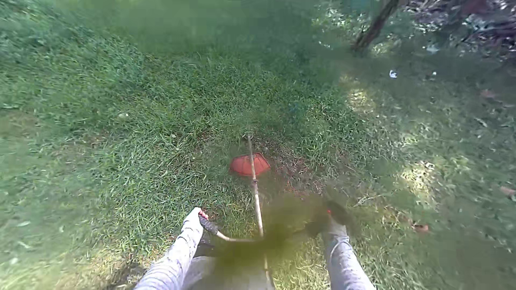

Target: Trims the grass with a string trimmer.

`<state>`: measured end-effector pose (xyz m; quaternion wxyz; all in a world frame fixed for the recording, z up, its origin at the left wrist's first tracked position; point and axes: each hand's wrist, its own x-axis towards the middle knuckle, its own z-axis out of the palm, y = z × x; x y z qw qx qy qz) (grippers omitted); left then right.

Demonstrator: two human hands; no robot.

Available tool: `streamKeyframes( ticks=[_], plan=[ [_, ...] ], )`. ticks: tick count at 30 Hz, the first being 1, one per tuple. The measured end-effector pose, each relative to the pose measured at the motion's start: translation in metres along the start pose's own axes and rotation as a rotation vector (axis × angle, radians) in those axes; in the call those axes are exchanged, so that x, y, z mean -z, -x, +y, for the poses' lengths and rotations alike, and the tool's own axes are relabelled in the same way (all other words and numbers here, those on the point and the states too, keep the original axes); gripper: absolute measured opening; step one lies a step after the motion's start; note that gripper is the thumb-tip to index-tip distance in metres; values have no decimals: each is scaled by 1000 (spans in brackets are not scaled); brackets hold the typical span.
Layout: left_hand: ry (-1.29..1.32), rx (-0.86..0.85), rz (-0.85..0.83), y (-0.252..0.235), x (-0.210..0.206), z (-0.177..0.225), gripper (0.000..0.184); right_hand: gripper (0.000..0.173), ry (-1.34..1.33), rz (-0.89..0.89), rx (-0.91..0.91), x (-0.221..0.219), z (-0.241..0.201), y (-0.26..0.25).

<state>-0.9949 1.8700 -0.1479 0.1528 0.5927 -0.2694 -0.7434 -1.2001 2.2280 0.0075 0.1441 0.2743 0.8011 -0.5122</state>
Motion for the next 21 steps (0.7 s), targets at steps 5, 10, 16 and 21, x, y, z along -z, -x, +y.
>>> streamKeyframes(
  ticks=[5,10,16,21],
  plan=[
    [104,0,96,-9,41,37,23,38,305,-93,72,-67,-62,54],
    [266,-4,210,-20,94,56,22,30,-7,-220,296,-132,-63,42],
    [437,-76,303,-10,152,65,23,35,331,-384,196,-217,-109,76],
    [502,-159,405,-4,178,79,25,36,271,-460,257,-263,-128,113]
  ],
)
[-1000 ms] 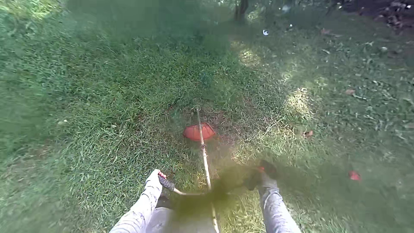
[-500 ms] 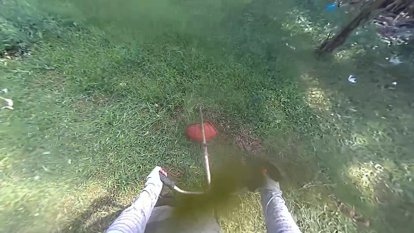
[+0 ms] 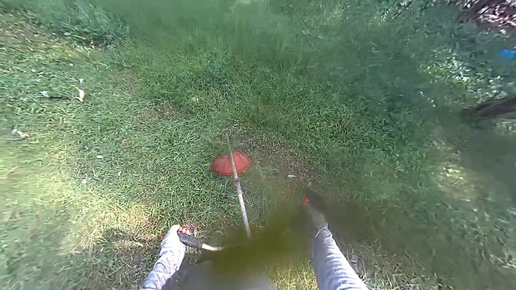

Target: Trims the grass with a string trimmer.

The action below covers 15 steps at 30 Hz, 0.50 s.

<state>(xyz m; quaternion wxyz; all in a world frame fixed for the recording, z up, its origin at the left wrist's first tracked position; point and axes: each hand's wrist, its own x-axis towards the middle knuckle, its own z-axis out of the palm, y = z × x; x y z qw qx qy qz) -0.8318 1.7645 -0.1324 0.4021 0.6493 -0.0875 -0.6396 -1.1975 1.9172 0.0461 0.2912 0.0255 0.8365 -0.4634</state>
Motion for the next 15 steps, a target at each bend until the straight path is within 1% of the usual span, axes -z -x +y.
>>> streamKeyframes(
  ticks=[2,3,4,6,7,9,11,14,15],
  plan=[
    [-2,-3,8,1,-9,14,25,33,-39,-28,11,-12,7,-33],
    [-10,1,4,0,-15,19,26,33,-64,-14,17,-18,14,-53],
    [-24,13,-5,-1,-22,21,26,32,-103,38,70,-22,20,-65],
    [-41,34,-15,-4,-41,19,25,32,-129,38,127,-13,15,-75],
    [-54,40,-26,-5,-52,15,23,30,-129,37,167,-3,19,-88],
    [-81,55,-60,-7,-72,4,21,35,-88,18,89,23,9,-86],
    [-124,74,-99,0,-98,-9,21,34,-105,81,33,51,7,-83],
    [-213,112,-159,17,-140,-32,25,34,-110,160,-30,99,21,-83],
    [-247,125,-170,20,-153,-45,26,33,-138,209,-43,116,33,-85]
  ],
)
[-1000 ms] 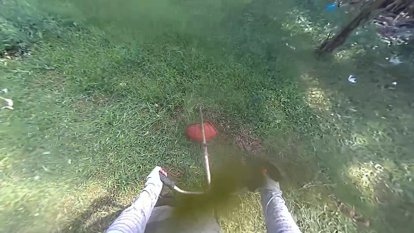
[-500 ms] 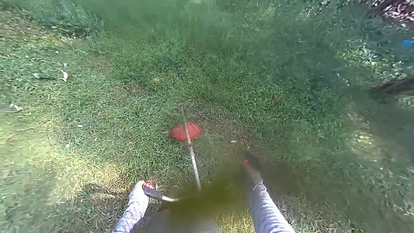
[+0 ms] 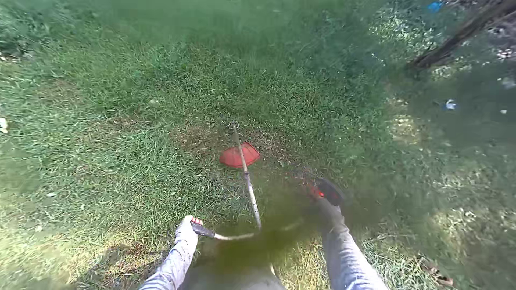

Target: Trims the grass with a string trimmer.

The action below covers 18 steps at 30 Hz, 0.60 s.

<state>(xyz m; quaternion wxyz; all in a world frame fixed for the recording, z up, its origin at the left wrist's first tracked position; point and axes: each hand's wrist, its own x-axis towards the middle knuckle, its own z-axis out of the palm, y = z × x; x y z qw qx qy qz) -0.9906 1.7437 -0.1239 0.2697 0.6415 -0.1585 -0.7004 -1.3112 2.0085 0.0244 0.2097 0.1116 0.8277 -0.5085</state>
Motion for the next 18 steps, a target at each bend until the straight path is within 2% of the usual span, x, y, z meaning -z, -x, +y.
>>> streamKeyframes(
  ticks=[4,7,10,13,15,18],
  plan=[
    [-150,59,-125,-4,-78,-42,24,34,-83,203,-70,70,17,-2],
    [-287,47,-333,0,-145,-90,32,36,-139,335,-147,138,33,-12],
    [-483,41,-501,30,-224,-144,30,32,-308,533,-203,220,90,-40],
    [-674,70,-590,75,-297,-200,25,33,-291,529,-396,298,146,-51],
    [-784,77,-648,100,-335,-237,22,29,-399,668,-370,330,196,-53],
    [-964,106,-712,134,-373,-289,23,34,-441,738,-500,368,220,-29]
  ],
)
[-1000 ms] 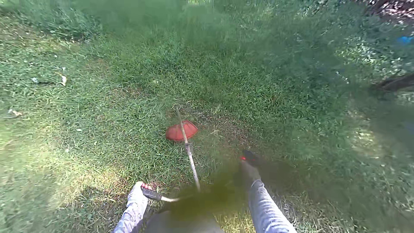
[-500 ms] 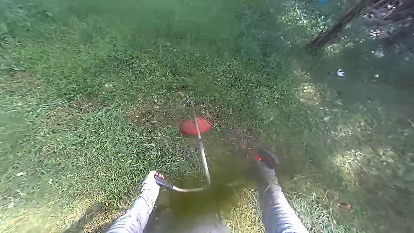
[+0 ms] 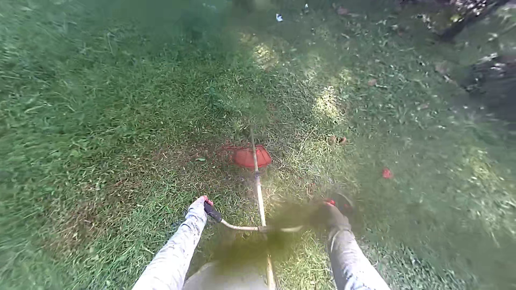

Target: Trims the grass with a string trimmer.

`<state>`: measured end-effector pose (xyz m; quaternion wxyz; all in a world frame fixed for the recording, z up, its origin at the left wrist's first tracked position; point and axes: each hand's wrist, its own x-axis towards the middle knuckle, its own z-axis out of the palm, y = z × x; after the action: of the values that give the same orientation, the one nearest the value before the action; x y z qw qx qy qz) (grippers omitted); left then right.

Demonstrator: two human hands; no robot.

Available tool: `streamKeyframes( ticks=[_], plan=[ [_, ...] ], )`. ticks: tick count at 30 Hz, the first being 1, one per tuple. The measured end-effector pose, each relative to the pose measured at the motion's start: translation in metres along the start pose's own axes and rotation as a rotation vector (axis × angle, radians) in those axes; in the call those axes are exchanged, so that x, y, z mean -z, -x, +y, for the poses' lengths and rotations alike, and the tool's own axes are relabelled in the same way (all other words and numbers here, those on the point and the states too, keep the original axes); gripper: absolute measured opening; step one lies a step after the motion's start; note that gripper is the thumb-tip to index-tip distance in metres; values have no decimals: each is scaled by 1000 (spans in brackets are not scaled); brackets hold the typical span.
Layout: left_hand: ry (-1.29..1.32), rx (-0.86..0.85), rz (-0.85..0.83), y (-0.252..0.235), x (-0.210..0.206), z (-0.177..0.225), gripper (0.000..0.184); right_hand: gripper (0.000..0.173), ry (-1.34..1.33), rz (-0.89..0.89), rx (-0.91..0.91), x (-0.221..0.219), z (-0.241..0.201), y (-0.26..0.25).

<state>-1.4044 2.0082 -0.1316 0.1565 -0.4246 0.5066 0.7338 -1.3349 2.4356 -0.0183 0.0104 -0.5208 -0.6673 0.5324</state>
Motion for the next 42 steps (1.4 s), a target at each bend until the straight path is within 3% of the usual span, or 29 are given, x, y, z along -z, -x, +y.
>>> streamKeyframes(
  ticks=[2,5,8,9,10,12,14,17,21,25,30,34,38,41,42],
  plan=[
    [-175,61,-82,16,-44,18,25,32,-121,105,-35,23,15,-15],
    [-271,55,-88,6,-74,10,26,33,-251,98,-49,49,52,-44],
    [-403,50,-93,4,-90,13,31,38,-201,115,332,55,92,-61],
    [-457,39,-101,8,-93,17,33,42,-105,-16,61,64,56,-43],
    [-486,20,-108,13,-93,20,34,44,-159,-9,-170,60,31,-38],
    [-473,-1,-102,17,-85,25,34,32,-302,165,-201,36,46,-57],
    [-420,-13,-35,-6,-64,19,33,30,-399,132,-145,20,54,-68],
    [-237,-16,46,-15,-32,26,31,28,-325,14,-117,-7,28,-63],
    [-60,-50,120,8,2,49,28,30,-150,-54,11,-55,-11,-52],
    [34,-78,161,13,47,57,29,31,198,-235,157,-94,-46,-45],
    [211,-42,257,12,99,60,27,28,143,-278,285,-156,-64,-35],
    [181,-19,266,23,153,57,33,32,377,-323,429,-200,-84,12],
    [321,-16,362,36,205,47,32,32,445,-374,280,-260,-115,92],
    [462,-26,428,55,244,38,31,24,355,-411,378,-301,-93,90],
    [520,-50,455,57,258,31,30,29,440,-470,375,-312,-96,99]
  ],
)
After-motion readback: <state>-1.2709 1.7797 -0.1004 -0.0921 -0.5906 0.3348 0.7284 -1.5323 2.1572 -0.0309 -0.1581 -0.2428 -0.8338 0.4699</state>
